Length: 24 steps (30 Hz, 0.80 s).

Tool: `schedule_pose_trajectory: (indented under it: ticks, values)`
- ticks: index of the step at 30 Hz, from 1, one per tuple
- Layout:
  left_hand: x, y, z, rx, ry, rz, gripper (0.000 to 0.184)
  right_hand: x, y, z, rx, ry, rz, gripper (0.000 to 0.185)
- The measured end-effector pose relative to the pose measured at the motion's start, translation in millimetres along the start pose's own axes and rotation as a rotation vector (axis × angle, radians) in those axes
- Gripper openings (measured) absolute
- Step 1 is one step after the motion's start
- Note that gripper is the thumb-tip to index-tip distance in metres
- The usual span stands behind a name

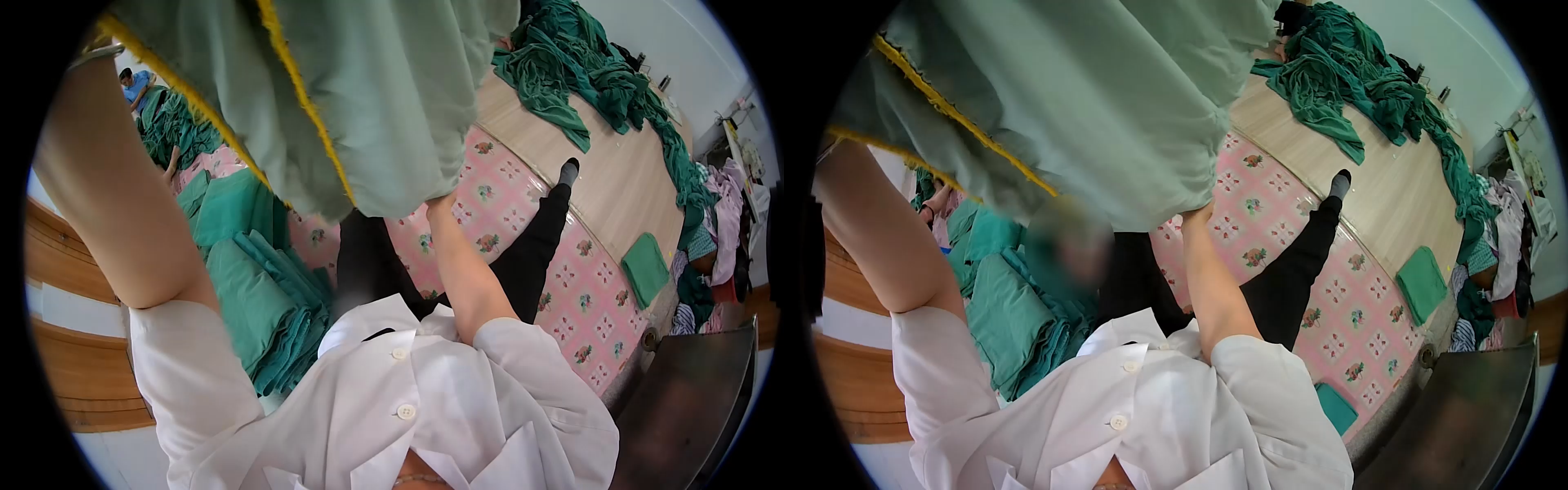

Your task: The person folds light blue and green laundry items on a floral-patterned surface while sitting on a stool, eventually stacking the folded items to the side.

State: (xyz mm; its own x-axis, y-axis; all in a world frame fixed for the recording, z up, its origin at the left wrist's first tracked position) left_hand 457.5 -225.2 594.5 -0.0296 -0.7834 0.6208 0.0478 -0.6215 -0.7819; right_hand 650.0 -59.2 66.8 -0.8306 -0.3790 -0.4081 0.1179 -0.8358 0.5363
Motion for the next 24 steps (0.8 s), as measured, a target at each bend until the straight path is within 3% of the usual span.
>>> schedule_pose_trajectory:
  ticks: [2, 3, 4, 5, 7, 8, 9, 10, 11, 12, 13, 14, 15, 16, 18, 19, 21, 22, 24]
  values:
    - [-7.4, -6.2, -26.9, 0.026, 0.125, -0.191, 0.02, -1.3, -50.1, -46.6, 0.232, 0.239, -0.135, 0.037]
    - [-11.1, -6.4, -39.1, 0.027, 0.2, -0.277, 0.02, -32.0, -77.6, -89.6, 0.246, 0.807, -0.344, 0.033]
    - [-14.0, -3.8, -48.7, 0.034, 0.256, -0.345, 0.02, -62.1, -104.1, -132.1, 0.404, 1.36, -0.563, 0.029]
    - [-16.5, 1.6, -53.8, 0.075, 0.28, -0.385, 0.02, -114.3, -131.7, -171.3, 0.528, 1.703, -0.862, 0.027]
    - [-21.0, 33.0, -55.2, 0.316, 0.16, -0.397, 0.02, -251.9, -42.1, -126.8, 0.55, 1.793, -0.961, 0.017]
    - [-24.6, 51.6, -54.6, 0.484, 0.063, -0.404, 0.02, -314.3, -39.9, -134.3, 0.792, 1.838, -1.399, 0.017]
    - [-28.2, 70.0, -60.0, 0.601, 0.039, -0.441, 0.023, -378.8, -31.8, -136.0, 0.908, 1.808, -1.564, 0.018]
    - [-34.0, 89.0, -73.6, 0.718, 0.016, -0.474, 0.027, -399.9, 16.9, -113.7, 0.742, 1.622, -1.571, 0.017]
    - [-49.6, 115.5, -108.6, 0.647, 0.009, -0.576, 0.021, -418.0, 73.6, -84.9, 0.575, 1.419, -1.573, 0.017]
    - [-58.6, 145.6, -99.3, 0.68, -0.135, -0.677, 0.012, -435.2, 132.3, -54.3, 0.425, 1.219, -1.569, 0.019]
    - [-91.4, 187.0, -129.7, 0.54, -0.155, -0.691, 0.01, -440.6, 135.2, -70.9, 0.531, 1.427, -1.592, 0.026]
    - [-110.6, 220.6, -103.6, 0.552, -0.212, -0.776, 0.008, -444.4, 139.9, -85.7, 0.641, 1.626, -1.619, 0.035]
    - [-113.8, 236.9, -78.8, 0.389, -0.428, -1.033, 0.007, -452.8, 103.4, -141.7, 0.696, 1.836, -1.503, 0.037]
    - [-118.1, 248.1, -61.1, 0.446, -0.273, -1.077, 0.008, -460.8, 68.0, -196.5, 0.734, 2.047, -1.387, 0.038]
    - [-109.7, 232.2, -42.3, 0.401, -0.232, -0.999, 0.009, -439.2, 128.6, -185.2, 0.712, 1.767, -1.062, 0.036]
    - [-105.1, 230.3, -39.4, 0.352, -0.211, -0.948, 0.011, -445.3, 138.1, -191.5, 0.709, 1.784, -1.053, 0.036]
    - [-110.9, 229.6, -41.5, 0.252, -0.31, -0.912, 0.011, -455.0, 158.0, -203.8, 0.534, 1.123, -0.931, 0.032]
    - [-111.2, 224.6, -37.3, 0.222, -0.275, -0.91, 0.01, -449.3, 166.7, -200.0, 0.528, 1.113, -0.94, 0.032]
    - [-115.2, 219.2, -33.2, 0.176, -0.245, -0.906, 0.01, -434.1, 181.0, -198.1, 0.524, 0.79, -0.862, 0.032]
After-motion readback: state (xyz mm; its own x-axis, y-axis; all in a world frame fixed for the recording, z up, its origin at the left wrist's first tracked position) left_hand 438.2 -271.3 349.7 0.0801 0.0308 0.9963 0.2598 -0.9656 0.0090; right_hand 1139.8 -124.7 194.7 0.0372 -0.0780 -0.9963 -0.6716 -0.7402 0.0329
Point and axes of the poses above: each hand's wrist, its own y-axis away from the middle knuckle, its own z-axis out of the palm, x = y × z, the point moved 1 cm from there along -y, towards the middle knuckle, and after that the axes turned 9 degrees about y, right-handed, at the moved point
